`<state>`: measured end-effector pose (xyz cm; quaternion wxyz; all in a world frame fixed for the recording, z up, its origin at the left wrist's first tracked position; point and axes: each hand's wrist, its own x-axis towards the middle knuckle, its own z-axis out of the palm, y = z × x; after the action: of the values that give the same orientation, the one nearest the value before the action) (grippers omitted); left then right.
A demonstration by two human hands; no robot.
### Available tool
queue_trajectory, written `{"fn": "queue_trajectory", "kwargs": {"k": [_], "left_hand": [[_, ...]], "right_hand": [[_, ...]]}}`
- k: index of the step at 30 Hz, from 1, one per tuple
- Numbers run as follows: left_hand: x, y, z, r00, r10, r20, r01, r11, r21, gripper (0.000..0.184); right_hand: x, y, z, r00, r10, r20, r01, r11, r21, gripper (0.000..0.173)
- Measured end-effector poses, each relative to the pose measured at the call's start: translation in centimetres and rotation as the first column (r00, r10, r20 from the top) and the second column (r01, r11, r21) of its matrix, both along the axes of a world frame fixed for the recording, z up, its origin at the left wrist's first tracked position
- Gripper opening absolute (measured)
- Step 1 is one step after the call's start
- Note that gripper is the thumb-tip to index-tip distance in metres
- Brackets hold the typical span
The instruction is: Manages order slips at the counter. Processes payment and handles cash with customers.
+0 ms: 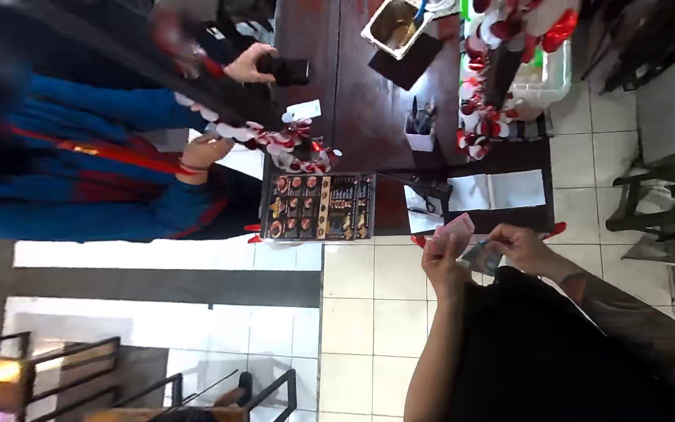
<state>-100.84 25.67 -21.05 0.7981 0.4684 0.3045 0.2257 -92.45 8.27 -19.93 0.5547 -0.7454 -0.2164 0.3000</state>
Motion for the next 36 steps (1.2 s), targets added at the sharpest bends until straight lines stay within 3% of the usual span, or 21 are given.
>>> {"fn": "queue_trajectory", "kwargs": {"k": [3,5,8,17,20,23,26,28,30,32,36], "left_hand": [[0.5,-3.5,0.7,0.999,-0.017,0.042,0.017,1.000,-0.005,0.025],[0.5,-6.1,1.4,0.995,-0.094,0.035,0.094,0.996,-0.004,0.030],[0.1,-11.1,1.6,0.991,-0.132,-0.017,0.131,0.990,-0.054,0.035],[-2.3,-25.3,1.1,0.977,-0.208,-0.039,0.211,0.974,0.080,0.020],[-2.5,-28.1,1.6,0.949,-0.278,-0.147,0.278,0.960,-0.021,0.025],[-2.4,-30.0,1.5,0.868,-0.448,-0.214,0.430,0.894,-0.130,0.034],[-2.7,-31.6,1.0,0.792,-0.579,-0.192,0.602,0.794,0.090,0.056],[-3.2,-32.3,0.7,0.766,-0.639,-0.064,0.625,0.718,0.308,0.048],[-3.5,-32.8,0.7,0.711,-0.699,0.078,0.623,0.678,0.390,0.047],[-3.7,-33.3,1.2,0.682,-0.722,0.118,0.619,0.655,0.434,0.053],[-3.8,-33.9,2.2,0.790,-0.613,0.005,0.545,0.706,0.453,0.023]], "right_hand": [[-0.5,-4.9,-0.8,0.987,0.118,0.111,-0.101,0.984,-0.148,0.036],[-0.9,-8.0,-1.7,0.971,0.098,0.219,-0.090,0.995,-0.045,0.033],[-1.7,-12.1,-1.7,0.947,-0.056,0.316,0.003,0.986,0.164,0.027],[-4.9,-23.8,-2.1,0.898,-0.337,0.282,0.222,0.902,0.369,0.014],[-5.8,-27.2,-1.6,0.884,-0.380,0.272,0.250,0.876,0.412,0.014],[-6.1,-30.4,-0.9,0.864,-0.393,0.314,0.221,0.858,0.464,0.012],[-6.3,-32.7,0.0,0.842,-0.424,0.334,0.239,0.847,0.474,0.010],[-6.6,-33.4,0.5,0.830,-0.455,0.323,0.290,0.846,0.447,0.010],[-6.9,-33.8,0.7,0.826,-0.487,0.283,0.349,0.837,0.421,0.011],[-7.2,-33.8,0.7,0.826,-0.512,0.235,0.391,0.822,0.413,0.012],[-7.1,-32.9,0.7,0.818,-0.534,0.211,0.426,0.811,0.400,0.013]]}}
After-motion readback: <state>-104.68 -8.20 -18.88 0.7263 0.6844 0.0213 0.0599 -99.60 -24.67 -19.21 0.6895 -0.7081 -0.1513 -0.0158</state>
